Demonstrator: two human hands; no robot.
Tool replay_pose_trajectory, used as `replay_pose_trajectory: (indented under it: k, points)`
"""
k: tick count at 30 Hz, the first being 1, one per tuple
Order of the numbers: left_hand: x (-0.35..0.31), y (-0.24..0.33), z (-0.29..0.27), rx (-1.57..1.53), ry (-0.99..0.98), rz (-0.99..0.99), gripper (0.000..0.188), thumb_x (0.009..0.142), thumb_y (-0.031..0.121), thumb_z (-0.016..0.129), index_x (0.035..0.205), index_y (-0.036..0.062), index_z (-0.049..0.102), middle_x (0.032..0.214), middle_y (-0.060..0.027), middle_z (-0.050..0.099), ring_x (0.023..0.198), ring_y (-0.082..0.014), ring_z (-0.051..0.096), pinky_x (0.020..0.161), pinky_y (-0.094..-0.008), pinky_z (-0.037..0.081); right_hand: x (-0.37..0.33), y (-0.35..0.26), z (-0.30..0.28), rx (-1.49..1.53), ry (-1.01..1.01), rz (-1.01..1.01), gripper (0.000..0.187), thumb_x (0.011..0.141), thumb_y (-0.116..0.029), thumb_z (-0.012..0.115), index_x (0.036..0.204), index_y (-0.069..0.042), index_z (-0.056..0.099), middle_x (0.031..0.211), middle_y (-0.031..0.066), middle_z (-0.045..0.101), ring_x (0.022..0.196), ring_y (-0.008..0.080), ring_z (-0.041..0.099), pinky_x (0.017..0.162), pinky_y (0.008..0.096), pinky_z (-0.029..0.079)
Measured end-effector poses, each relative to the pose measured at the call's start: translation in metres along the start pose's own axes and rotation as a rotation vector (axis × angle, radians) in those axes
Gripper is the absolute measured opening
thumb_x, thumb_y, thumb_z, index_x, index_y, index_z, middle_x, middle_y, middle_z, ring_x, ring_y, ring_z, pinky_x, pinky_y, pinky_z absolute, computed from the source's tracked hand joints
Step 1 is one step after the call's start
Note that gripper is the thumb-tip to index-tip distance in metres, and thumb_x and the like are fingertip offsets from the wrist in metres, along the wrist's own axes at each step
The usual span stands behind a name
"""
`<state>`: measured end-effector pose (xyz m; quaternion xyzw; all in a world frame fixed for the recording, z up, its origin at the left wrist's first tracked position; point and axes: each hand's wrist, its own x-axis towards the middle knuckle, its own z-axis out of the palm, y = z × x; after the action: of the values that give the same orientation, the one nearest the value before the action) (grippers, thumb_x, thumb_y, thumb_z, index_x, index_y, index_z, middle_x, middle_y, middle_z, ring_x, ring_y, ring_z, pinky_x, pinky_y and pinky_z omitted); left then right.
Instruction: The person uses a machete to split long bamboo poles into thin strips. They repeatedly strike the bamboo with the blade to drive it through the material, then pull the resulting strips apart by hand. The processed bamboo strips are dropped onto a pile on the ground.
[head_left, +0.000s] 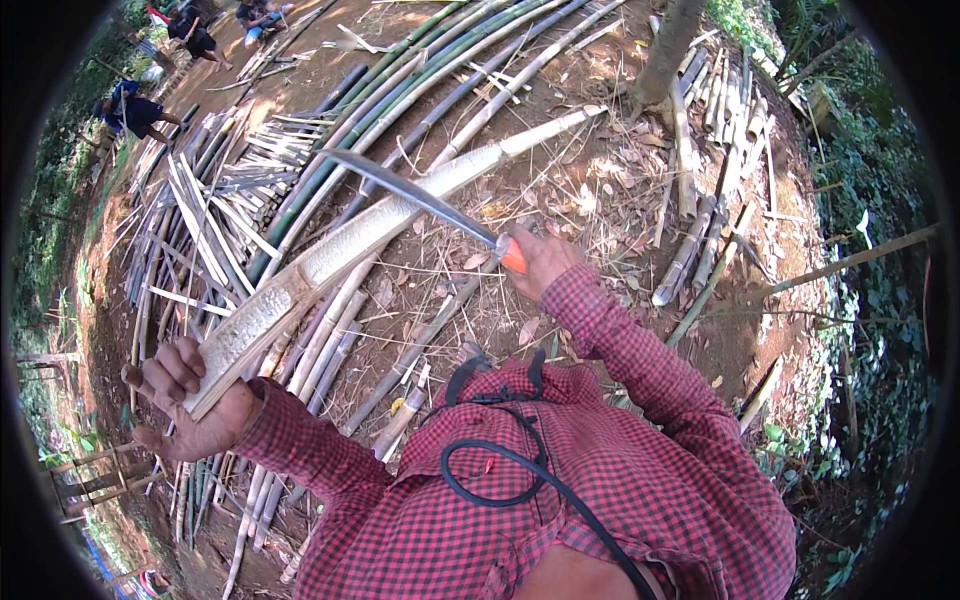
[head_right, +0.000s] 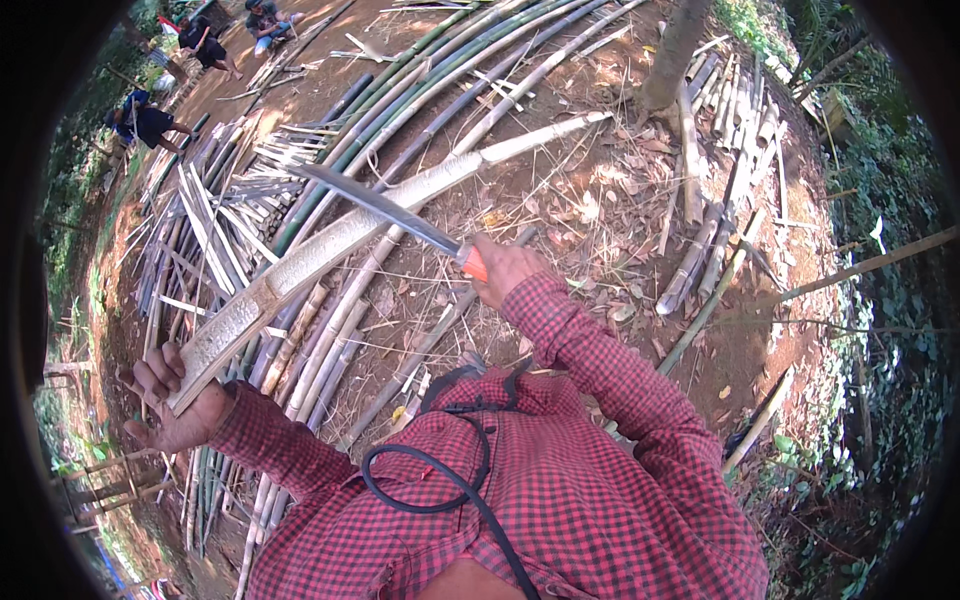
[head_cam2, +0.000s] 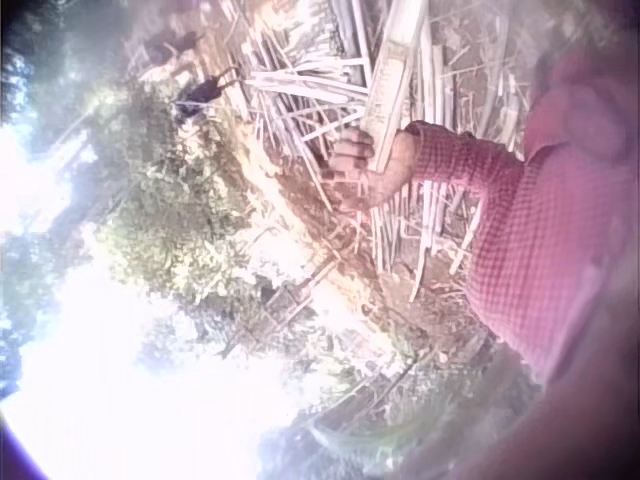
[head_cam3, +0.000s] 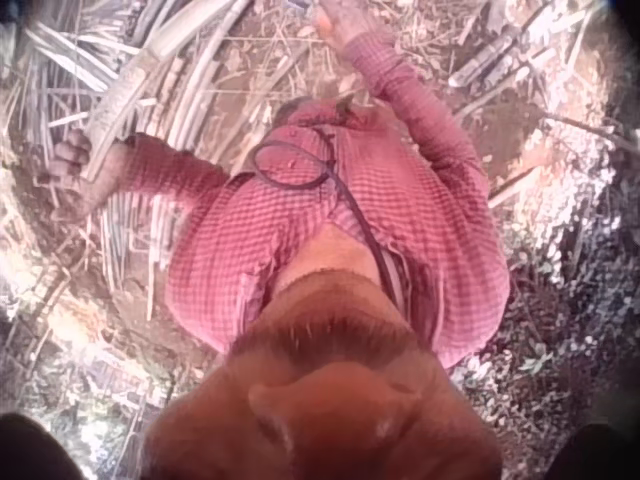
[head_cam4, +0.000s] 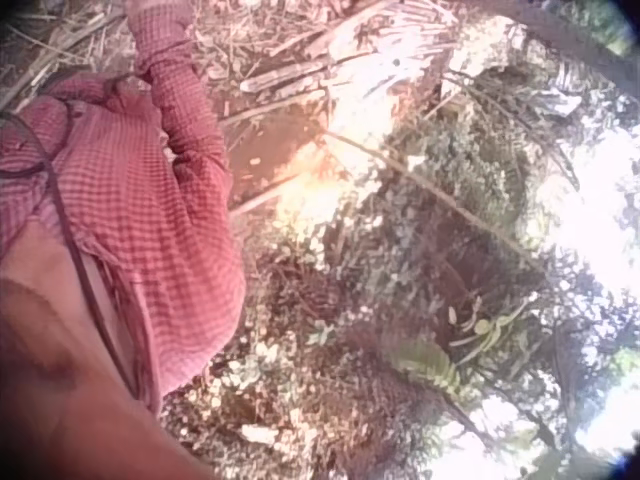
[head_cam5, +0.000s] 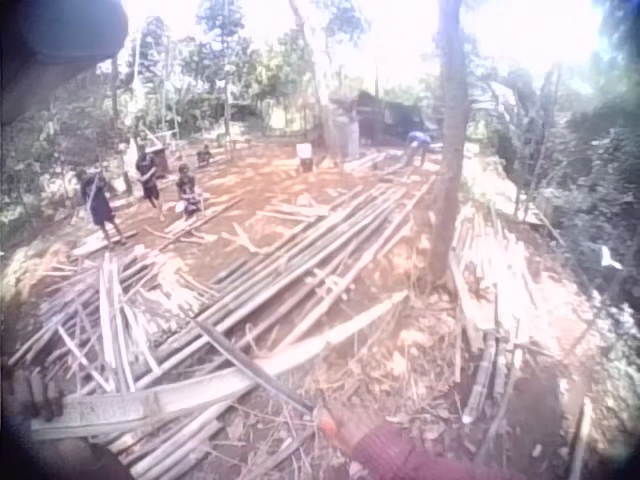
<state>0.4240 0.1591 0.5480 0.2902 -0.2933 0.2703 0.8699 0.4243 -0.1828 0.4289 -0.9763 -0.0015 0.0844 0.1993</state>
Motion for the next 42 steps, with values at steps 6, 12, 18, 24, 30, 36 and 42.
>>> replay_pose_trajectory:
  k: [6, 12, 18, 24, 30, 36, 42]
  points:
    - [0.028, -0.006, -0.001, 0.062, 0.041, -0.010, 0.056, 0.073, 0.044, 0.053, 0.102, -0.0028, 0.048, 0.055, 0.0008, 0.028, 0.050, -0.0108, 0.026, 0.052, -0.0260, 0.023, 0.033, 0.003, 0.023, 0.031, 0.065, -0.085, 0.038, 0.070, -0.022, 0.063, 0.102, -0.009, 0.047, 0.078, 0.0142, 0.061, 0.069, 0.0270, 0.061, 0.063, 0.0377, 0.051]
    - [0.031, -0.002, -0.041, 0.092, 0.037, -0.003, 0.048, 0.077, 0.043, 0.049, 0.097, -0.0005, 0.048, 0.054, 0.0012, 0.028, 0.048, -0.0103, 0.025, 0.048, -0.0257, 0.022, 0.050, -0.003, 0.029, -0.028, 0.014, 0.042, 0.040, 0.070, -0.021, 0.062, 0.104, -0.008, 0.045, 0.077, 0.0158, 0.060, 0.066, 0.0299, 0.061, 0.059, 0.0394, 0.051]
    - [0.055, -0.020, -0.004, 0.089, 0.057, 0.023, 0.042, 0.083, 0.042, 0.041, 0.097, 0.0021, 0.045, 0.051, 0.0022, 0.026, 0.046, -0.0082, 0.026, 0.047, -0.0242, 0.023, 0.064, -0.028, 0.028, 0.116, 0.179, -0.143, 0.043, 0.071, -0.025, 0.062, 0.106, -0.008, 0.044, 0.082, 0.0152, 0.061, 0.069, 0.0297, 0.061, 0.058, 0.0397, 0.051]
    - [0.046, -0.021, -0.017, 0.066, 0.151, 0.021, 0.042, 0.084, 0.039, 0.043, 0.095, -0.0005, 0.048, 0.051, 0.0026, 0.026, 0.046, -0.0089, 0.025, 0.045, -0.0235, 0.022, 0.089, 0.014, 0.044, -0.114, 0.018, 0.255, 0.045, 0.071, -0.025, 0.061, 0.110, -0.013, 0.043, 0.082, 0.0171, 0.061, 0.074, 0.0341, 0.060, 0.068, 0.0426, 0.049]
    - [0.044, -0.020, -0.001, 0.070, 0.140, 0.041, 0.040, 0.084, 0.039, 0.041, 0.096, 0.0013, 0.046, 0.051, 0.0025, 0.026, 0.046, -0.0087, 0.026, 0.045, -0.0232, 0.023, 0.068, -0.032, 0.028, 0.019, 0.120, -0.163, 0.042, 0.073, -0.024, 0.062, 0.107, -0.010, 0.044, 0.083, 0.0157, 0.060, 0.073, 0.0270, 0.061, 0.063, 0.0395, 0.051]
    - [0.041, -0.028, 0.005, 0.105, 0.154, 0.007, 0.036, 0.086, 0.040, 0.037, 0.090, 0.0044, 0.045, 0.050, 0.0025, 0.027, 0.044, -0.0080, 0.026, 0.043, -0.0230, 0.024, 0.132, 0.084, 0.054, -0.066, 0.011, 0.369, 0.050, 0.074, -0.025, 0.062, 0.117, -0.010, 0.040, 0.086, 0.0159, 0.061, 0.077, 0.0256, 0.061, 0.067, 0.0385, 0.051]
    - [0.028, -0.015, 0.003, 0.116, 0.138, -0.004, 0.028, 0.081, 0.030, 0.048, 0.087, 0.0033, 0.045, 0.051, 0.0016, 0.027, 0.045, -0.0090, 0.025, 0.047, -0.0244, 0.023, 0.079, -0.026, 0.008, -0.016, -0.027, -0.122, 0.040, 0.072, -0.023, 0.063, 0.103, -0.009, 0.043, 0.084, 0.0126, 0.060, 0.071, 0.0291, 0.060, 0.061, 0.0386, 0.051]
